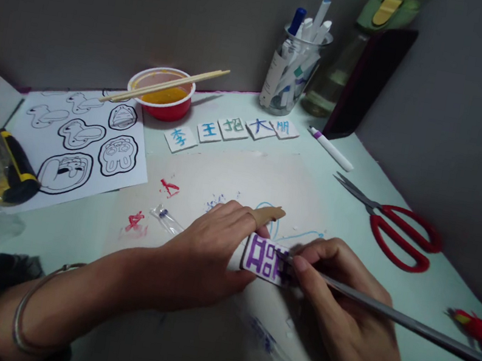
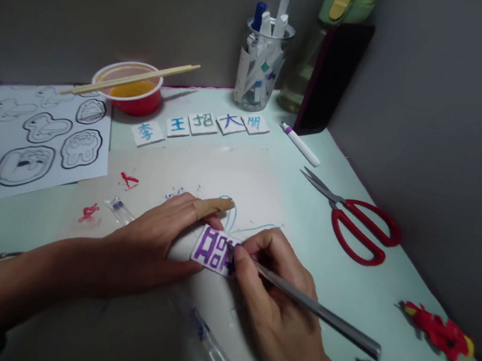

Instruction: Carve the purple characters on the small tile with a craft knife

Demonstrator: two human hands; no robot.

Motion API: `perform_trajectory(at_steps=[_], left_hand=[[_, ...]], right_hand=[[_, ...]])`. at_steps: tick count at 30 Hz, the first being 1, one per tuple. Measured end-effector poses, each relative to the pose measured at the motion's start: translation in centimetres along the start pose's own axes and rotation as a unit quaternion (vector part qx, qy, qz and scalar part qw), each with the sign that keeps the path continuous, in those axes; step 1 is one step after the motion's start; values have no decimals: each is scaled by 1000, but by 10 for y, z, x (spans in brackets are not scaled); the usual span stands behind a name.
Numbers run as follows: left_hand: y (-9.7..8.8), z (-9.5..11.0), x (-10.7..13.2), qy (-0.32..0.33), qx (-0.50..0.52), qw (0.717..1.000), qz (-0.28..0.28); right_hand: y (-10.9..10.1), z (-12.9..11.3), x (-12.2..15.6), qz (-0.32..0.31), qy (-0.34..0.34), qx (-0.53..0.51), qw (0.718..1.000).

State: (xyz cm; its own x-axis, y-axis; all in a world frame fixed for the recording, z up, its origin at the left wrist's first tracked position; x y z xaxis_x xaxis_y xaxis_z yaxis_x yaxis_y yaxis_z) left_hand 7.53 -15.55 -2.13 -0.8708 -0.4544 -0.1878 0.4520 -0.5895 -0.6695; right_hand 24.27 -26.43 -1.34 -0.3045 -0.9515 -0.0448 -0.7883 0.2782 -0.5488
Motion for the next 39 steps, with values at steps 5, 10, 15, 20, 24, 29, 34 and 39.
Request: perform_trajectory(at_steps=[5,10,15,20,24,29,34,39], left_hand=[[-1,0,1,3,4,1000,1],[-1,-1,0,-4,7,1000,-3],[0,0,2,-2,5,1000,7],[1,-1,2,-10,5,1000,1],[1,-1,1,-13,7,1000,3],[2,-2,1,-8,5,1000,8],[2,-3,1,-5,6,1000,9],[0,-2,1,-8,4,1000,7]], right_hand=[[-1,-1,0,3,-9,4,1000],[-1,-2,-1,2,-4,17,1000],[-1,-1,-1,8,-5,15,1000],[-1,-1,-1,1,-4,10,1000],[-1,-2,-1,0,-6,15,1000],[-1,-4,-2,2,-7,23,1000],[-1,-3,-2,0,-8,19,1000],[-1,-3,-1,8,-4,16,1000]])
Point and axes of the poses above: each hand's wrist, its own x-axis away from the middle knuckle, its own y-axis out of the palm, z = x × y, the point moved 2 cm from there along -x, towards the middle knuckle, and after that the axes turned 1 degree about -x, right-handed, at the moved point
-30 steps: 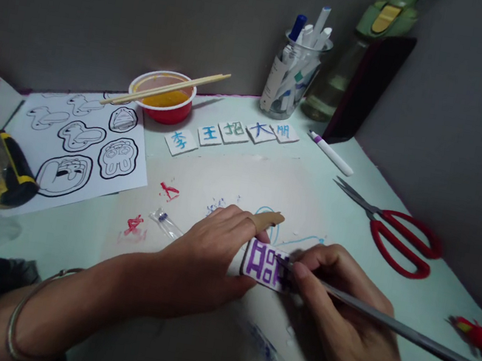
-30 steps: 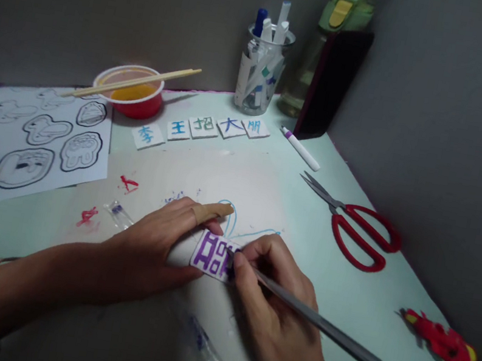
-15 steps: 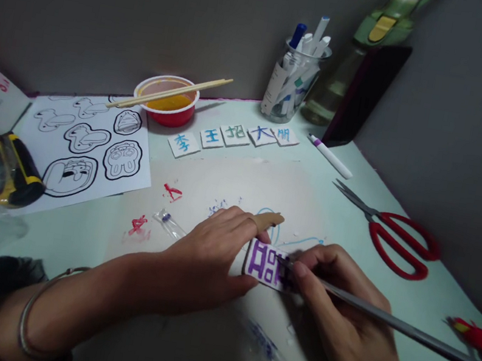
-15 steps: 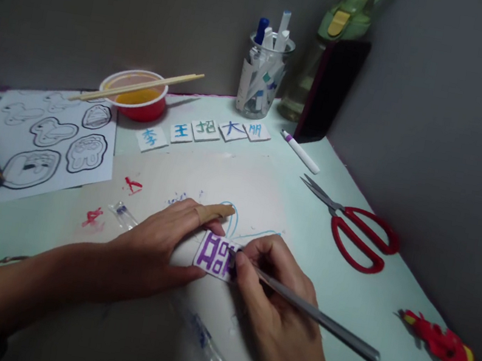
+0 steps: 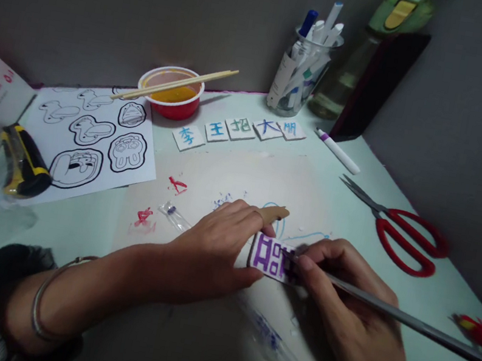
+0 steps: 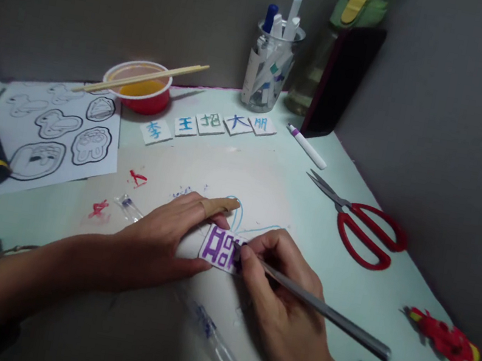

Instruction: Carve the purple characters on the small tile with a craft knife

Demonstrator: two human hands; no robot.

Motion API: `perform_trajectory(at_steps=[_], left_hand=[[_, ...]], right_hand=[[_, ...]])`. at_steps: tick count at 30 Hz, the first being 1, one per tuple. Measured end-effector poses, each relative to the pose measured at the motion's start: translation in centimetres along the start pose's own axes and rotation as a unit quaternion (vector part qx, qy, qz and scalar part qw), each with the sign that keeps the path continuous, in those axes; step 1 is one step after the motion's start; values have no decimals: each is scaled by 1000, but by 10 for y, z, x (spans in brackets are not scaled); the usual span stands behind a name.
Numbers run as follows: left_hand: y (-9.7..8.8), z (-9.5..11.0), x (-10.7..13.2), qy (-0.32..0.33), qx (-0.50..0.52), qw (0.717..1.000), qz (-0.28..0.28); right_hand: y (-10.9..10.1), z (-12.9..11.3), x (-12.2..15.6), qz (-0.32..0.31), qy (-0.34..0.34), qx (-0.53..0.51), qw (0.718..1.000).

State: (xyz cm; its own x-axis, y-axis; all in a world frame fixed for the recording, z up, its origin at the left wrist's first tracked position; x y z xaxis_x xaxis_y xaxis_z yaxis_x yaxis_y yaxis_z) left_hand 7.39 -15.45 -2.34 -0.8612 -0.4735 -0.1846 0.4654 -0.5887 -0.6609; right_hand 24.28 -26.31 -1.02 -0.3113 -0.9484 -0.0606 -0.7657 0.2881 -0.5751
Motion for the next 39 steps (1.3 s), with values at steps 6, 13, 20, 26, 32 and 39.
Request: perform_trajectory(at_steps=[6,13,20,26,32,39], left_hand=[[0,-1,1,1,-4,1000,-1],[1,-1,0,-2,2,1000,0],[0,0,0,-1,5,1000,2],[1,-1,-1,-1,7,1000,3],[1,-2,-1,-8,7,1000,5],[1,0,-1,-28,12,1000,-2]], right_hand=[[1,0,0,1,4,-4,1000],[0,-1,1,4,-6,1,1000],[2,0,0,-4,4,-16,1000],[0,-2,1,-1,-5,-10,1000],[2,2,1,-8,-13,-18,1000],[4,4,4,-24,-13,-35,999]])
Point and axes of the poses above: each hand's wrist, its own x-axis away from the middle knuckle, its own y-axis out of the palm, z = x × y, the point moved 2 cm from there along -x, towards the middle knuckle, and after that the axes turned 1 degree about -x, right-handed, at the moved point
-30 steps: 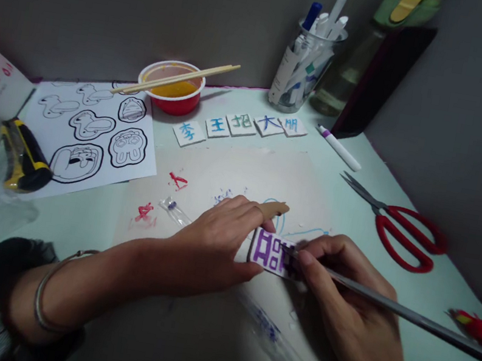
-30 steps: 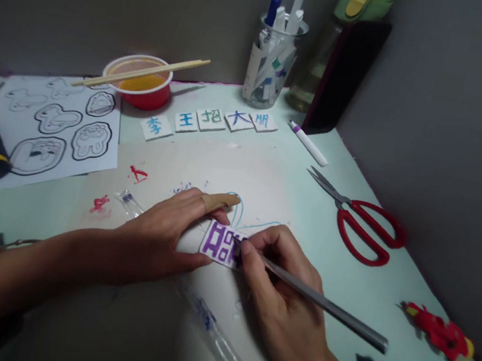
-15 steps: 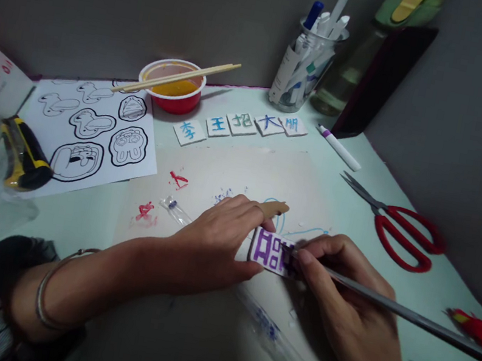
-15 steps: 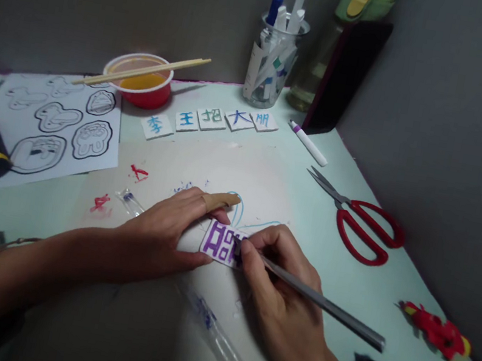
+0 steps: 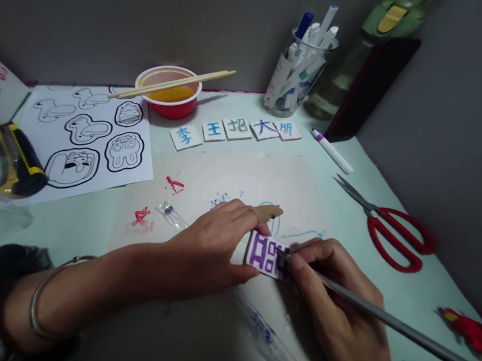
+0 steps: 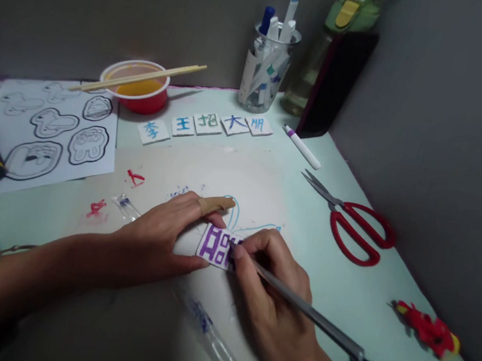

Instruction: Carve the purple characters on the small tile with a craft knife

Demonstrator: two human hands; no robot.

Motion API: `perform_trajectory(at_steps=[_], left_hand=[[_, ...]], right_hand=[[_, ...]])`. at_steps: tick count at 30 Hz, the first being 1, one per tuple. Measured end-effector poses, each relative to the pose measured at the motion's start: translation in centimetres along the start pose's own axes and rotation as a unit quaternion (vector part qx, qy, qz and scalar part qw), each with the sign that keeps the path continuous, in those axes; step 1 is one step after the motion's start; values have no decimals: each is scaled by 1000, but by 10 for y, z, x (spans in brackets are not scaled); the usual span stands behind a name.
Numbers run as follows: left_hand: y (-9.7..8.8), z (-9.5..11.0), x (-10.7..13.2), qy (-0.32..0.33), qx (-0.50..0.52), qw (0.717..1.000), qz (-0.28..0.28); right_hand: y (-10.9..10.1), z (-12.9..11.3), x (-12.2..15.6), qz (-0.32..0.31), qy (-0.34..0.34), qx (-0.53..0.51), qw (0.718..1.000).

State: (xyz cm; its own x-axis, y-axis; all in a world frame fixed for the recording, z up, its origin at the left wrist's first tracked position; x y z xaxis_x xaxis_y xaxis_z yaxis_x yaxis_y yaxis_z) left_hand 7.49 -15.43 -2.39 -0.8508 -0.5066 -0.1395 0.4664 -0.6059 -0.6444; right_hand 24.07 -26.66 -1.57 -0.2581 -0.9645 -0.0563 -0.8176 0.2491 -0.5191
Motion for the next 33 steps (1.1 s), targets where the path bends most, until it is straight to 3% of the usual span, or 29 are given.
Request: perform_trajectory(at_steps=[8,22,33], left_hand=[[2,-2,-1,-9,13,1000,6],[0,0,0,-26,7,1000,0],[1,0,-1,-28,-1,1000,-3]], right_hand=[[3,0,4,-21,-37,30,999],[1,5,7,-28,22,-18,999],[0,-1,1,-37,22,-14,999]])
Point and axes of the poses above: each hand's wrist, its own x-axis away from the middle knuckle, its own y-axis out of the palm, z = x × y, the point moved 2 cm from there along -x, towards the middle knuckle, and after that the axes turned 1 degree about -x, right-handed, at the moved point
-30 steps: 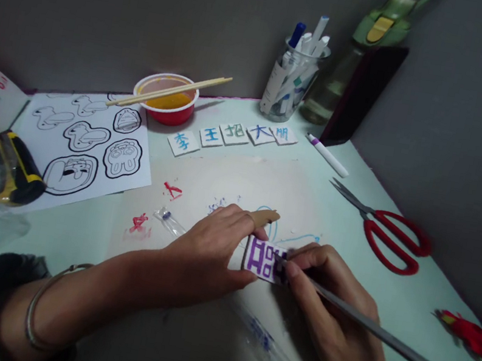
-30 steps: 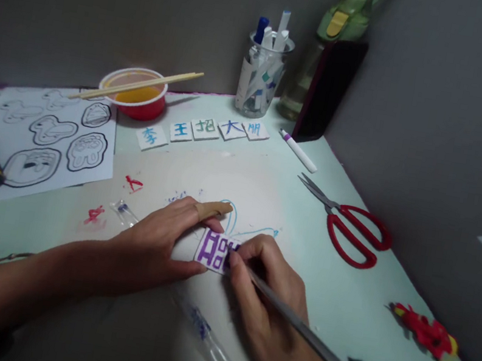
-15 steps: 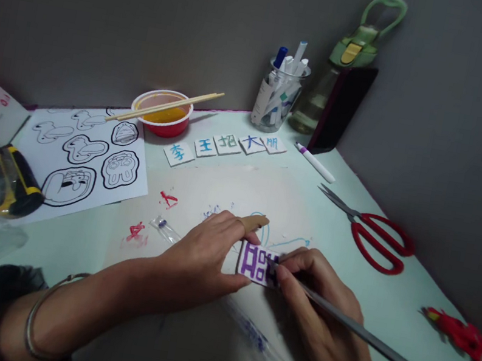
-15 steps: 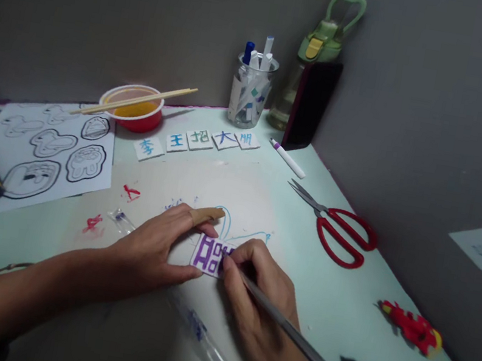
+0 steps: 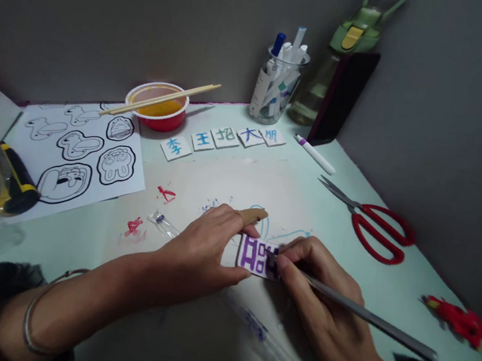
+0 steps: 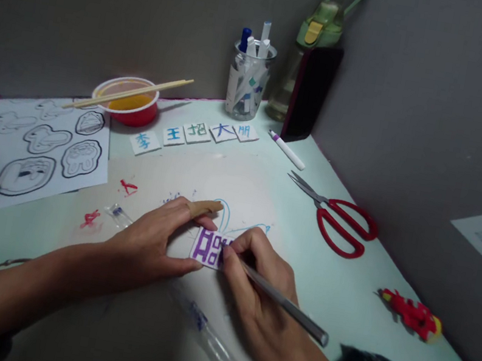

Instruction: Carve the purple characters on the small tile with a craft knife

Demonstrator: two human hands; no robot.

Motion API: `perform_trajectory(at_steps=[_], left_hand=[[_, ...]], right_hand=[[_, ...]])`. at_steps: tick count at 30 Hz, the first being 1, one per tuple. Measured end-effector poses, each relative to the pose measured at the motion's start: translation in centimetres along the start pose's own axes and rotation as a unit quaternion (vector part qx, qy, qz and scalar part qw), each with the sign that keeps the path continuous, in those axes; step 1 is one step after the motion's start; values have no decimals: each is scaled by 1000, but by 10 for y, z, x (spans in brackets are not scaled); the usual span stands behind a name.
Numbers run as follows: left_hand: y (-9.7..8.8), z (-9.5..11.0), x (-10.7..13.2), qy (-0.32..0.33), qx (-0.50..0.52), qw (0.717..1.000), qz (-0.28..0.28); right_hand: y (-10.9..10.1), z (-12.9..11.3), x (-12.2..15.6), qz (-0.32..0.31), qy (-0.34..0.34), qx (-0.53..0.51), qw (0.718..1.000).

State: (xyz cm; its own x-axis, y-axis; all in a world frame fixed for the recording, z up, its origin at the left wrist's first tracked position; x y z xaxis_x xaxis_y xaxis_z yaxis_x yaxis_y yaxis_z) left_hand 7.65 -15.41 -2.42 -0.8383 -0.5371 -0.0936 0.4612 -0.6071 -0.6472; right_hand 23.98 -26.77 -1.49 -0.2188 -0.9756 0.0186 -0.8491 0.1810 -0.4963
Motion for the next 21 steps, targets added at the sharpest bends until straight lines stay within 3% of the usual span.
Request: perform_trajectory(at_steps=[21], left_hand=[[-2,3,-1,-11,5,1000,-1]], right_hand=[[-2,-6,-2,12,8,0,1000]])
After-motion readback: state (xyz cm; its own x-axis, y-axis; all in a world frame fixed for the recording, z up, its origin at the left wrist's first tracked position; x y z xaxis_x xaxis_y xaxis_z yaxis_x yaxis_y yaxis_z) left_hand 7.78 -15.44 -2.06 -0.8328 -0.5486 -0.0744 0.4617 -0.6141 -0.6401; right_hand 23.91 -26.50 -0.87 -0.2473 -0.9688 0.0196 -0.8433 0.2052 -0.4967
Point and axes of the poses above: each hand's wrist, its own x-axis away from the middle knuckle, its own y-axis out of the palm, z = x × y, the point moved 2 cm from there along -x, towards the middle knuckle, and after that the axes turned 1 degree about -x, right-handed, at the moved point
